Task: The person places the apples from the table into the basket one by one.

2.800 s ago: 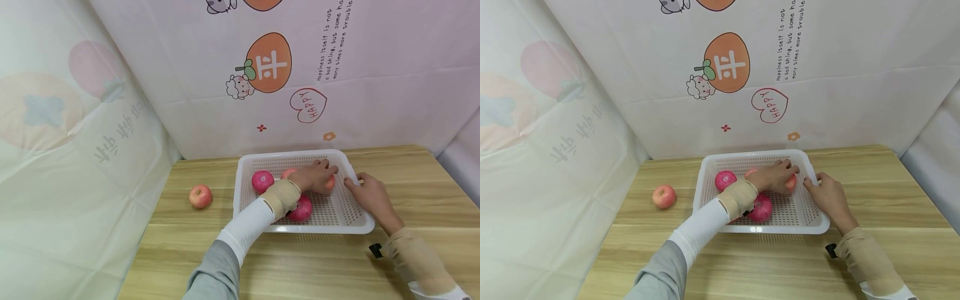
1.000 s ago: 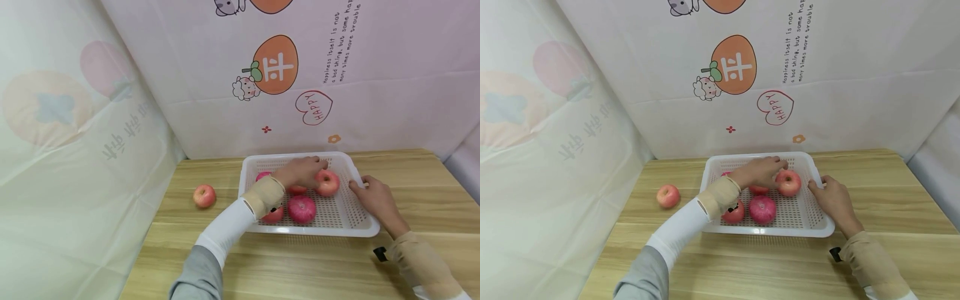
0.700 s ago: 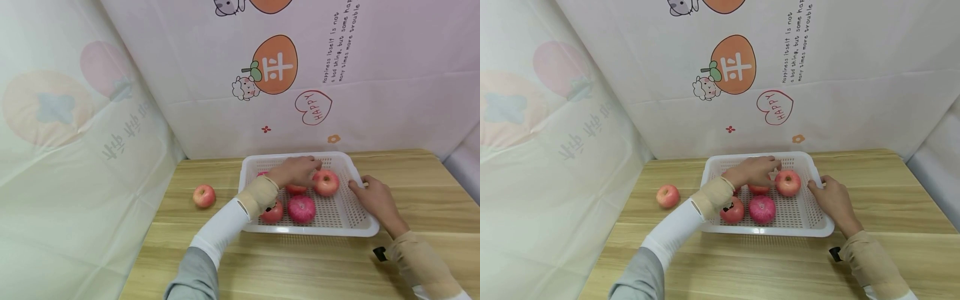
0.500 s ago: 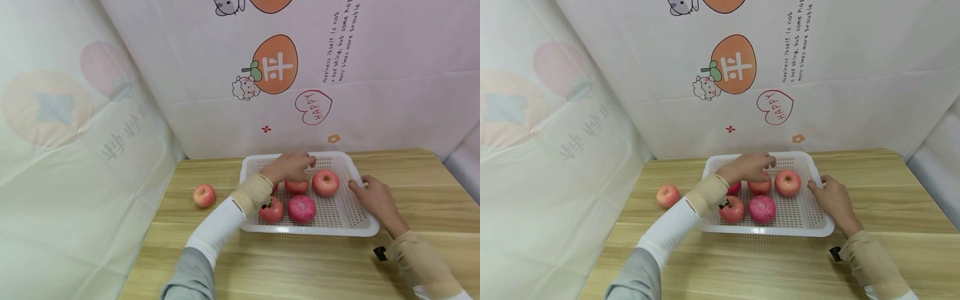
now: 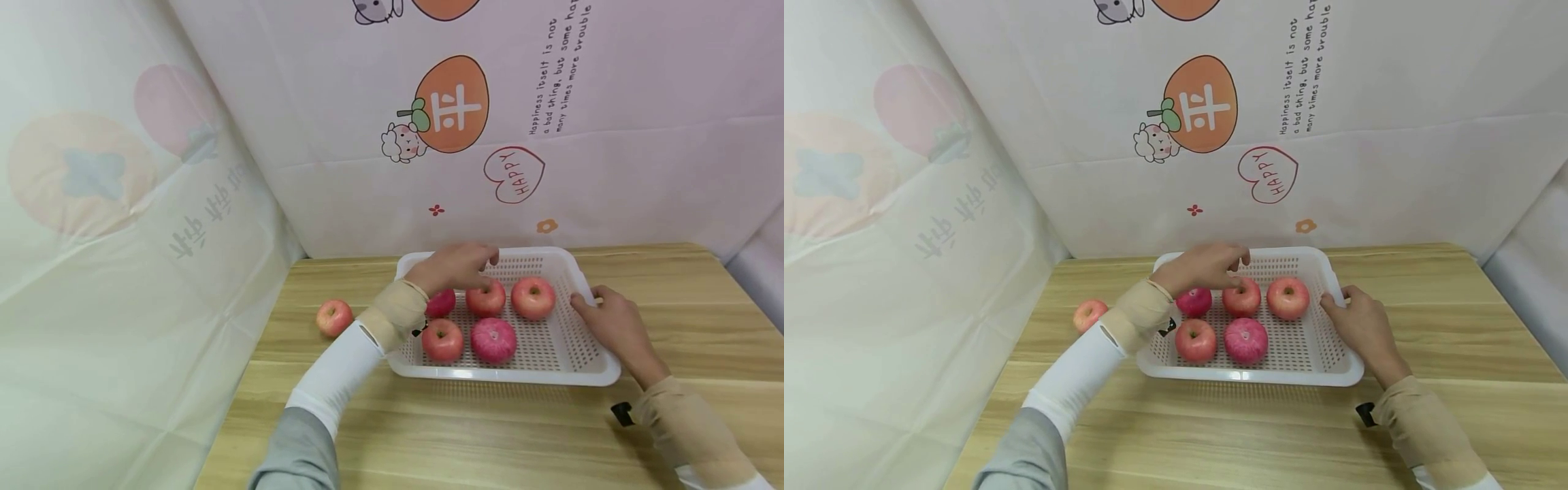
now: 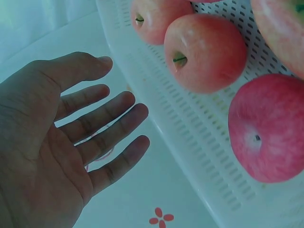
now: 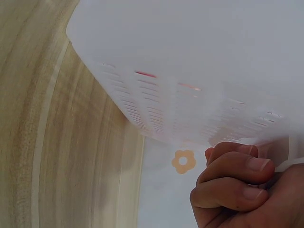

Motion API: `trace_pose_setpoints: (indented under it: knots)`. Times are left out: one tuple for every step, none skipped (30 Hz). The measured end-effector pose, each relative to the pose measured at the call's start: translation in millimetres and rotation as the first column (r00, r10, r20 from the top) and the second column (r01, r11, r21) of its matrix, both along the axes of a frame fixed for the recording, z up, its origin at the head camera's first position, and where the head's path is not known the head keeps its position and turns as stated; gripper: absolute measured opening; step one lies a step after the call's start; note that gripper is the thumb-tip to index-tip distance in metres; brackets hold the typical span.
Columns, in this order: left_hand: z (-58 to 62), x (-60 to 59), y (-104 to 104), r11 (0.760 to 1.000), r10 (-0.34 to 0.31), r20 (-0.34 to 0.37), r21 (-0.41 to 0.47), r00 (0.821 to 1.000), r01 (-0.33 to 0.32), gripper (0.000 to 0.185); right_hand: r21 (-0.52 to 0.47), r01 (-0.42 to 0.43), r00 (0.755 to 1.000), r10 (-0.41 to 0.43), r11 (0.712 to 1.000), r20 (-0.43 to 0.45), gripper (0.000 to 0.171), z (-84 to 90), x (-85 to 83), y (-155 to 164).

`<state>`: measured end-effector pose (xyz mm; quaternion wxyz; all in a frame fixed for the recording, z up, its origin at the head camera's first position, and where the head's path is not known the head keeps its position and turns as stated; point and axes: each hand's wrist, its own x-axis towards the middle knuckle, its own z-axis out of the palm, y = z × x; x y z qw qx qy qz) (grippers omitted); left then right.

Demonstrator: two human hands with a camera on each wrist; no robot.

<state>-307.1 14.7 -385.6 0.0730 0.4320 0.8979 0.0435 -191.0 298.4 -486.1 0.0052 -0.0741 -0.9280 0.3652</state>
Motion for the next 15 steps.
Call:
trace_pose_setpoints:
  knots:
    - [0.9,0.1,-2,1.0,-0.002,-0.004,0.008,1.0,0.002,0.036,0.001,0.0,1.0,0.0,1.0,-0.001,0.068,-0.2,-0.2,0]
    - [1.7,0.4,-5,1.0,-0.003,-0.008,0.013,1.0,0.003,0.036,0.003,0.0,1.0,0.0,1.0,-0.003,0.068,-0.3,-0.4,0]
    - [2.8,0.7,-7,1.0,0.001,-0.007,0.014,1.0,-0.001,0.035,0.003,0.001,1.0,-0.001,1.0,-0.003,0.068,-0.3,-0.5,0]
    - [3.4,0.8,-10,1.0,0.002,-0.005,0.018,1.0,-0.002,0.035,0.004,0.001,1.0,-0.001,1.0,-0.005,0.068,-0.5,-0.6,0]
    - [4.2,1.1,-12,1.0,0.007,-0.005,0.018,1.0,-0.007,0.035,0.005,0.001,1.0,-0.001,1.0,-0.009,0.068,-0.6,-0.6,0]
    - [4.5,0.9,-14,1.0,0.013,-0.006,0.017,1.0,-0.012,0.036,0.006,0.001,1.0,-0.001,1.0,-0.012,0.068,-0.5,-0.5,0]
    - [5.2,1.4,-17,1.0,0.017,-0.015,0.017,1.0,-0.017,0.036,0.006,0.001,1.0,-0.001,1.0,-0.014,0.068,-0.3,-0.3,0]
    - [5.0,1.2,-20,1.0,0.023,-0.015,0.017,1.0,-0.023,0.036,0.005,0.0,1.0,0.0,1.0,-0.016,0.067,-0.1,-0.1,0]
    - [5.1,1.2,-22,0.999,0.028,-0.015,0.022,1.0,-0.027,0.037,0.003,0.0,1.0,0.0,1.0,-0.017,0.067,0.1,0.1,0]
    - [5.0,1.1,-25,0.999,0.032,-0.02,0.026,0.999,-0.031,0.037,0.002,-0.001,1.0,0.001,1.0,-0.017,0.067,0.2,0.2,0]
    - [4.6,0.9,-27,0.999,0.037,-0.025,0.03,0.999,-0.036,0.037,0.001,-0.001,1.0,0.001,1.0,-0.017,0.067,0.3,0.3,0]
    - [4.0,0.4,-29,0.999,0.042,-0.029,0.033,0.999,-0.041,0.037,0.0,-0.002,1.0,0.002,1.0,-0.016,0.067,0.3,0.4,0]
    - [3.7,0.5,-32,0.998,0.047,-0.032,0.035,0.998,-0.046,0.037,0.0,-0.002,1.0,0.002,1.0,-0.016,0.067,0.4,0.4,0]
    - [3.3,0.3,-34,0.998,0.052,-0.033,0.036,0.998,-0.051,0.037,0.0,-0.002,1.0,0.002,1.0,-0.015,0.067,0.4,0.4,0]
    - [3.3,0.5,-36,0.998,0.056,-0.035,0.041,0.998,-0.054,0.037,-0.001,-0.002,1.0,0.002,1.0,-0.014,0.067,0.4,0.4,0]
